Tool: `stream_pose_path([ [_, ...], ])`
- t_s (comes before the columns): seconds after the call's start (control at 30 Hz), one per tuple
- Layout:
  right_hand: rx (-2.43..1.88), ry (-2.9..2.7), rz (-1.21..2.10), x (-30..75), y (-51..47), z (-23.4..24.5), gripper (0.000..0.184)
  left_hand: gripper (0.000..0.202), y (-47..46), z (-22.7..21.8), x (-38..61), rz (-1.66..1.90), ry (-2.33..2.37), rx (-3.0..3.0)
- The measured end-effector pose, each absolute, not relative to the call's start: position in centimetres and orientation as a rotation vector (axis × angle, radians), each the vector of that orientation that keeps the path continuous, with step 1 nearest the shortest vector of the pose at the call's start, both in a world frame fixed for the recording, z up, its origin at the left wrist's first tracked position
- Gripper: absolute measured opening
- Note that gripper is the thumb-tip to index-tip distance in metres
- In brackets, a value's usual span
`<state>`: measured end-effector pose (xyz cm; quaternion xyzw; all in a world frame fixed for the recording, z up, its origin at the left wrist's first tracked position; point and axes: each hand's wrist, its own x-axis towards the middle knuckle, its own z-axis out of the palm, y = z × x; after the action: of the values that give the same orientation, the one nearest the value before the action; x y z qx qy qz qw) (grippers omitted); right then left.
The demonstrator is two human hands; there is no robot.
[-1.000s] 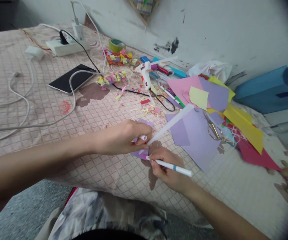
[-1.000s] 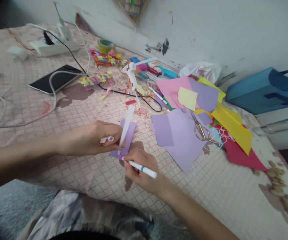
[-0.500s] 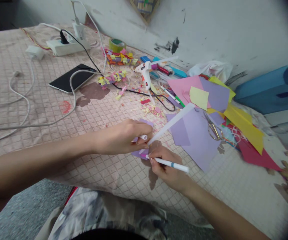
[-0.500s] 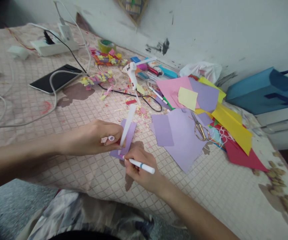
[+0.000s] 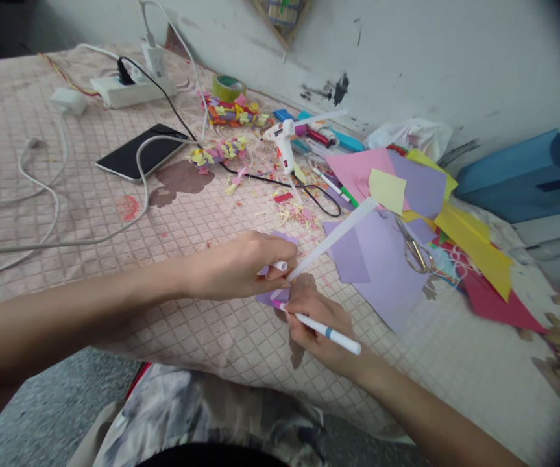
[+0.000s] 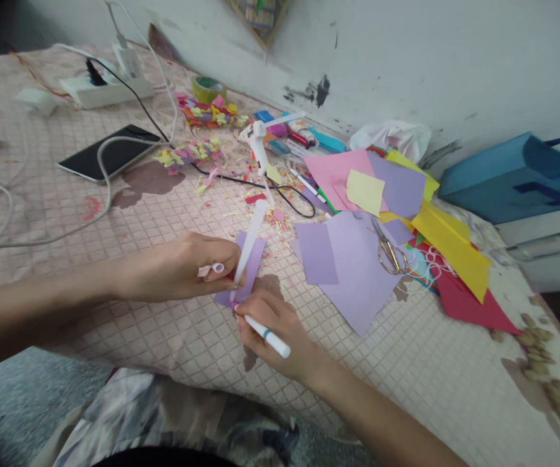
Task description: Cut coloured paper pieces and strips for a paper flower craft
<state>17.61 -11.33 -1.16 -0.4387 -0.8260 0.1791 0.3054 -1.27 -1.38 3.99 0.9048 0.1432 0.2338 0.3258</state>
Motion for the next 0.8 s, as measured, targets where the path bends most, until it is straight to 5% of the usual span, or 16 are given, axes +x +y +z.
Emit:
stream_pose_path([
  [0.33, -1.063, -2.331, 0.087, 16.7, -12.3, -1.4, 0.012, 0.021, -1.4, 4.0, -1.3, 0.616, 0.4, 2.378],
  [0.6, -1.104, -2.324, 0.087, 16.0, -12.7, -1.6, 0.017, 0.02, -1.2, 4.0, -1.3, 0.621, 0.442, 2.379],
  [0.8, -1.297, -1.858, 0.38, 17.1, -12.6, -0.6, 0.012, 0.017, -1.0, 3.9, -1.4, 0.588, 0.47, 2.355],
])
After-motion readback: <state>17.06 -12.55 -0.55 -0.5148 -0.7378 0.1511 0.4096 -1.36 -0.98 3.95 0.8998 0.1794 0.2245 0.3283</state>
